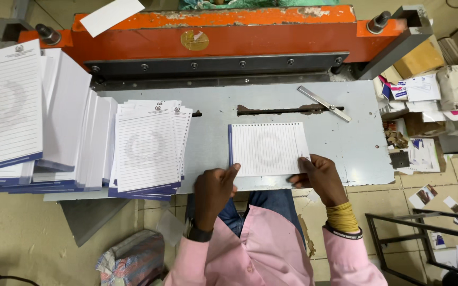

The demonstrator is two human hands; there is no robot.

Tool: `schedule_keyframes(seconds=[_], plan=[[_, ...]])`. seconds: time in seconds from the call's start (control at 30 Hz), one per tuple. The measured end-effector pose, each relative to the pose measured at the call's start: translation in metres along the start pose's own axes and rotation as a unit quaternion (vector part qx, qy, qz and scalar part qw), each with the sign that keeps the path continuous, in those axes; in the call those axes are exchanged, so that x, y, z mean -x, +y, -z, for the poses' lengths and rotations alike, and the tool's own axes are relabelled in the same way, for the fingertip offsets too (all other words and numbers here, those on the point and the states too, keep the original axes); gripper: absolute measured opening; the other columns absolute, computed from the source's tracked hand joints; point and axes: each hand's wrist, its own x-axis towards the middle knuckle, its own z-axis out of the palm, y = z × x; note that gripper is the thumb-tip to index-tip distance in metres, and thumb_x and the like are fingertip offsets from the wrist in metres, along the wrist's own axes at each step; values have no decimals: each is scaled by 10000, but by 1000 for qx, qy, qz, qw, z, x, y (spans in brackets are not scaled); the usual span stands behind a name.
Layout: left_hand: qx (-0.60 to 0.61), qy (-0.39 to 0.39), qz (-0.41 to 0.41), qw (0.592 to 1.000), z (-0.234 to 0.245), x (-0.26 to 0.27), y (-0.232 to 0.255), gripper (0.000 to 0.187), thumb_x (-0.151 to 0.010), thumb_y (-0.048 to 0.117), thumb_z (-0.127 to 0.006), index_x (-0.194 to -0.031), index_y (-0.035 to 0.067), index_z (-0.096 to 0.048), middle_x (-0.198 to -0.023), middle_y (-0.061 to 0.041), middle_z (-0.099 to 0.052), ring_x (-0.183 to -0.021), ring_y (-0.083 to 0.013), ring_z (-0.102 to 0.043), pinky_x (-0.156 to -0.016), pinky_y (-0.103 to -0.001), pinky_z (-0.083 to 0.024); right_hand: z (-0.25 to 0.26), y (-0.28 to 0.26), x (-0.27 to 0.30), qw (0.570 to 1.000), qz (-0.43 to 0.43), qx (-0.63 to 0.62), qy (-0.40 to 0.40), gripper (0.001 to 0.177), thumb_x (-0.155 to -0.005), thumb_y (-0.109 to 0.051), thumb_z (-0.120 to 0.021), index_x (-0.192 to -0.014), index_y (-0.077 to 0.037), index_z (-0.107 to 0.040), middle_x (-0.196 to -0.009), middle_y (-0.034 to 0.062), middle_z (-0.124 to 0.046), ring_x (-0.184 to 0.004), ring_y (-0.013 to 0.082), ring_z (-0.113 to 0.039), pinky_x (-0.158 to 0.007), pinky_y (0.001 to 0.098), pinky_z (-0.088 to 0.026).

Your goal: The person aligns a stack of lined paper with a blue cover on a metal binding machine. They press down a lever to secure the binding, then remove the finished notebook and place it on a growing stack. This process is repeated for multiple notebooks.

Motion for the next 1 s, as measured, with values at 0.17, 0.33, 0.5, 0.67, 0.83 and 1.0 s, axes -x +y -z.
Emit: schedule_keyframes(seconds=[0.17,0.33,0.5,0.67,0.83,1.0], plan=[[-315,301,-289,853,-26,12,-2,327,-1089,355,-692,-838,154,-752,-658,-55,-743,-591,-205,-753,-518,-310,-595,23,7,8,984,31,173,40,405,-1126,-307,-634,-1225,72,-737,-732,289,-782,-629,345,-805,-576,439,-673],[-273,246,-482,796,-77,-2,12,253,-1007,233,-787,-1149,25,-762,-1151,-197,-766,-1147,-371,-724,-983,-484,-583,32,25,5,815,247,477,218,375,-1083,-394,-678,-1249,-77,-789,-1069,157,-819,-1041,350,-790,-918,467,-608],[-294,229,-505,778,-101,-31,-9,491,-1032,319,-753,-1372,-30,-690,-1483,-267,-653,-1456,-403,-558,-1266,-522,-350,2,36,-3,775,327,492,225,388,-1045,-317,-718,-1280,-19,-795,-1349,243,-715,-1399,459,-598,-1178,604,-451],[-297,230,-519,768,-97,-39,-15,528,-990,370,-764,-1363,0,-705,-1484,-223,-669,-1464,-364,-571,-1292,-499,-330,-11,37,14,747,411,450,265,326,-1054,-150,-698,-1320,15,-790,-1375,234,-714,-1432,454,-557,-1207,571,-390],[-288,215,-511,781,-98,-45,-24,563,-992,379,-743,-1417,17,-672,-1551,-215,-618,-1505,-362,-529,-1318,-508,-288,-24,25,20,899,351,208,158,196,-1034,-55,-740,-1217,3,-779,-1110,210,-782,-1117,392,-748,-956,502,-584],[-156,238,-451,846,-63,-13,-3,570,-1069,409,-648,-1505,50,-565,-1661,-214,-488,-1557,-421,-431,-1293,-656,-175,10,51,3,953,286,66,76,185,-1116,-15,-613,-1250,50,-723,-1027,273,-775,-952,377,-773,-908,533,-620]])
